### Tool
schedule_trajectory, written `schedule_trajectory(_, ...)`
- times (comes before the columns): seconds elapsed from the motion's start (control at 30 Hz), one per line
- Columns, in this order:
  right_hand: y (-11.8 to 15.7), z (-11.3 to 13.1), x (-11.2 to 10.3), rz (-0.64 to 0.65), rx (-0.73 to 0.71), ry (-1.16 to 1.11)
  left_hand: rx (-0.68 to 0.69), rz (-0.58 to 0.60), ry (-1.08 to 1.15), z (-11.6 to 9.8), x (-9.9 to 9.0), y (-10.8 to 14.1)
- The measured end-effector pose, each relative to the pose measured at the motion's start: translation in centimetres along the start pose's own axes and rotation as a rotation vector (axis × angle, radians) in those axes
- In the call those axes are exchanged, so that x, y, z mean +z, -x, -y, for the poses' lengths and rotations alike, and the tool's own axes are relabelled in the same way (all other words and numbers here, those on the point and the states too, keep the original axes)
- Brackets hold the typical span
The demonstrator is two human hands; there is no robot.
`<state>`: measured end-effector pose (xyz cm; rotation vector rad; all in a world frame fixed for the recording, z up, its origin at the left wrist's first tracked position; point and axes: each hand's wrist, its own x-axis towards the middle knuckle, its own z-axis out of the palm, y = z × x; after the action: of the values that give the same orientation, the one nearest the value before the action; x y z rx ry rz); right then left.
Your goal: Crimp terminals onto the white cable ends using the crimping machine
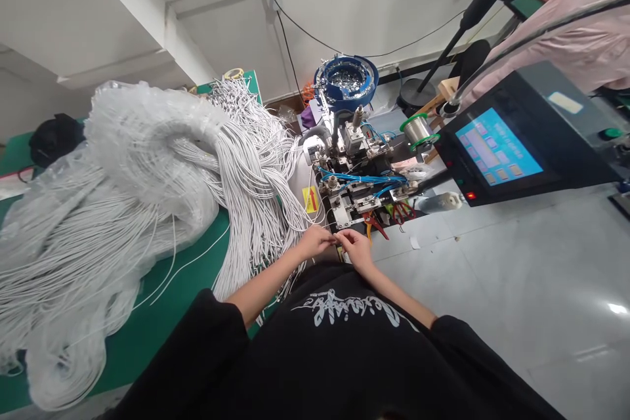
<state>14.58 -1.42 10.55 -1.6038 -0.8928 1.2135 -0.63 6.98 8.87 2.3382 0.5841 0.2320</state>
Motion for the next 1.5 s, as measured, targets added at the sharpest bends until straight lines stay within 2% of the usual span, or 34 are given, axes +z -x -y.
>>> schedule_trajectory(0.17,0.2,0.4,-0.5,-0.004,-0.105,0.118,-0.034,0.003,0.004,0.0,-0.1,0.0)
schedule_trajectory(0.3,0.5,0.7,-0.8,0.012,-0.119,0.112,-0.045,0.016,0.025,0.2,0.0,0.2)
schedule_trajectory(0.57,0.6,0.4,-0.7,0.049,0.003,-0.052,-0.037,0.025,-0.011,0.1,0.0,0.1)
schedule_trajectory(0.73,0.4,-0.6,-1.7,0.045,0.133,-0.11,-0.043,0.041,-0.074,0.4,0.2,0.1)
schedule_trajectory(0.83,0.2,-1.4,-2.8,0.046,0.125,0.026,-0.043,0.05,-0.124,0.6,0.6,0.2)
schedule_trajectory(0.97,-0.3,-2.5,-4.0,0.055,-0.073,0.363,-0.048,0.054,-0.154,1.1,1.1,0.3)
schedule_trajectory(1.07,-0.6,-3.2,-4.3,0.074,-0.129,0.452,-0.062,0.045,-0.135,1.5,1.6,0.2)
schedule_trajectory(1.17,-0.8,-4.1,-4.2,0.059,-0.074,0.402,-0.07,0.038,-0.121,1.8,2.0,0.0)
schedule_trajectory(1.37,-1.3,-5.3,-4.2,0.025,0.144,0.17,-0.097,-0.001,-0.109,1.7,2.5,-0.6)
schedule_trajectory(1.5,-1.7,-5.1,-4.3,0.06,0.172,0.074,-0.12,-0.003,-0.109,1.6,2.6,-0.9)
